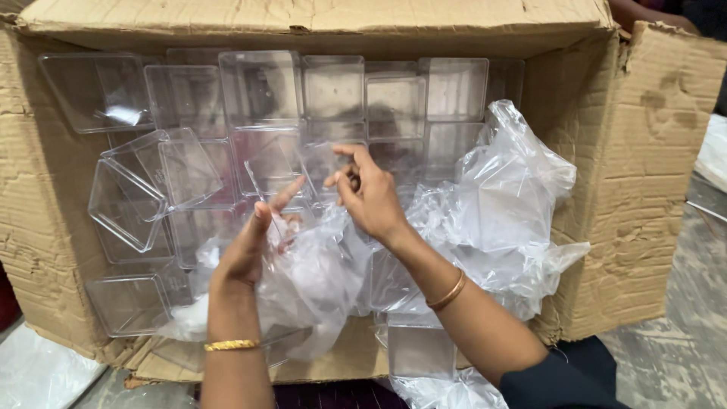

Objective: The person sits on the floor in front of a large cardboard box filled with clear plastic containers. They pull plastic bags and wrapping off the containers, lift each container out, and stack and arrange the containers inside the box.

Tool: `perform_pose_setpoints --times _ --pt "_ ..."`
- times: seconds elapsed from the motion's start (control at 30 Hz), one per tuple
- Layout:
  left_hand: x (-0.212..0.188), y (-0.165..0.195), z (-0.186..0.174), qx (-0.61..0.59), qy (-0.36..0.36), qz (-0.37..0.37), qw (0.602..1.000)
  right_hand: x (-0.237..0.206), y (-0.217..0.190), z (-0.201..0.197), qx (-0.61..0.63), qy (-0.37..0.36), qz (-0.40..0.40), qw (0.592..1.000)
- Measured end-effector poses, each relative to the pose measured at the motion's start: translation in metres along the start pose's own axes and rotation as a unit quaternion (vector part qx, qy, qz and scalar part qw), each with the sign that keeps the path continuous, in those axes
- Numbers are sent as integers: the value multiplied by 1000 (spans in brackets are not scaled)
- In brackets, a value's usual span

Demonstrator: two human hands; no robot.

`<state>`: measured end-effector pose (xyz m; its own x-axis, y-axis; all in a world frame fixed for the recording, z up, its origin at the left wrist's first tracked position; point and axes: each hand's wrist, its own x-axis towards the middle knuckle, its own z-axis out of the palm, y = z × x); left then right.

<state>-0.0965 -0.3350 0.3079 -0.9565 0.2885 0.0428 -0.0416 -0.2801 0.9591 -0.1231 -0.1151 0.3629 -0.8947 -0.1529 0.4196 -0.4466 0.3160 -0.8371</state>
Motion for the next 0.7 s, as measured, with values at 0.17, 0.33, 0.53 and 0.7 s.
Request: perform_pose_setpoints --times 0.17,0.33,0.53,0.7 --pt "-32 -12 15 -114 -21 -54 992 -26 5 -5 29 -47 -4 998" --pt "-70 1 12 -91 126 -47 987 -54 22 -17 -343 65 -211 913" --pt "-96 -11 2 -219 8 6 976 -59 37 -26 -169 21 62 983" --pt "-99 -37 18 -259 -11 -34 965 -57 30 -78 208 76 60 973"
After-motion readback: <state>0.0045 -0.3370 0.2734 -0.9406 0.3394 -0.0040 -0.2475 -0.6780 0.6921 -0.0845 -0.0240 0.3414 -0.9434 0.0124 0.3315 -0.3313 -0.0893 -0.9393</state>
